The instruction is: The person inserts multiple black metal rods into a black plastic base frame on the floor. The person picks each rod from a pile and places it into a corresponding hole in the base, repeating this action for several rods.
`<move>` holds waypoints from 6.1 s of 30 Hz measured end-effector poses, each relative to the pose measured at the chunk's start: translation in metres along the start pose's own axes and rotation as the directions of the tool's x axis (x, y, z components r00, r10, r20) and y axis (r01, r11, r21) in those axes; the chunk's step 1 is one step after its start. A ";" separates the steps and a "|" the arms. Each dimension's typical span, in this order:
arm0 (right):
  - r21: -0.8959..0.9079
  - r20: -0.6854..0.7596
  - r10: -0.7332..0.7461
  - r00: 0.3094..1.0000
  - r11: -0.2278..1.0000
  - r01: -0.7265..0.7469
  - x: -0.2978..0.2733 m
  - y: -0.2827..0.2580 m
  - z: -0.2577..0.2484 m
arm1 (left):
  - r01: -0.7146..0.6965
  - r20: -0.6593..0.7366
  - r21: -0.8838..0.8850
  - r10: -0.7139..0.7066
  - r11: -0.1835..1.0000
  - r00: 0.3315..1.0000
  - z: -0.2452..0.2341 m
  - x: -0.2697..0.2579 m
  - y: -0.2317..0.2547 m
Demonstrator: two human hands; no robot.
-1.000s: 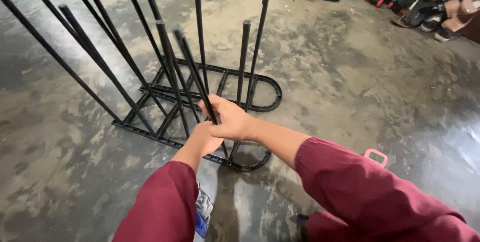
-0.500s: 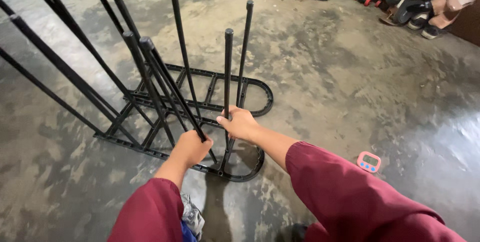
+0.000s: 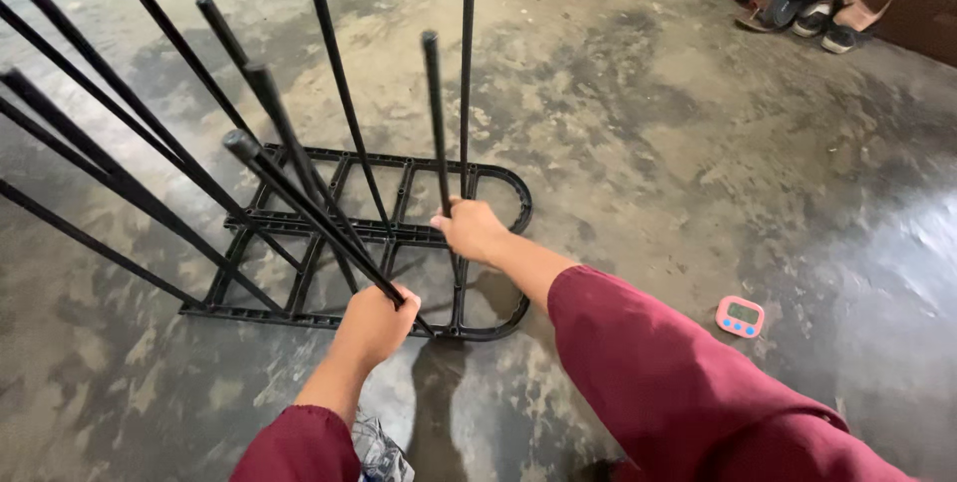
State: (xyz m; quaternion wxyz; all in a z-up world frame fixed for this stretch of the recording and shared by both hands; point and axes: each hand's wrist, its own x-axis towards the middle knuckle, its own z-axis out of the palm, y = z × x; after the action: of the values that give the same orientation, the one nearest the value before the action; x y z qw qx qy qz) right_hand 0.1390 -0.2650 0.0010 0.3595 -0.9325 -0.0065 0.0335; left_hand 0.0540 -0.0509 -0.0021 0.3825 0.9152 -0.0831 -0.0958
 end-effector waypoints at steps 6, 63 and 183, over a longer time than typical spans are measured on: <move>-0.006 0.045 -0.028 0.999 1.000 0.028 -0.005 0.000 -0.010 | -0.066 -0.029 -0.037 0.065 0.997 0.997 0.016 0.009 0.004; 0.610 0.114 -0.312 0.943 0.772 0.181 -0.102 -0.074 -0.040 | -0.204 -0.003 0.179 0.208 0.963 0.978 0.044 0.023 0.010; 0.821 -0.134 -0.266 0.955 0.510 0.257 -0.072 -0.051 -0.013 | -0.236 -0.320 -0.359 0.118 0.903 0.940 -0.059 0.035 0.110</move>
State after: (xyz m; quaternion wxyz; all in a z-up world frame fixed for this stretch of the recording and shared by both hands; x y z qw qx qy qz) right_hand 0.0685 -0.2384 0.0492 0.7572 -0.6395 -0.1317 -0.0175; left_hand 0.0932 -0.0945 0.1132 0.5732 0.8124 -0.0887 0.0606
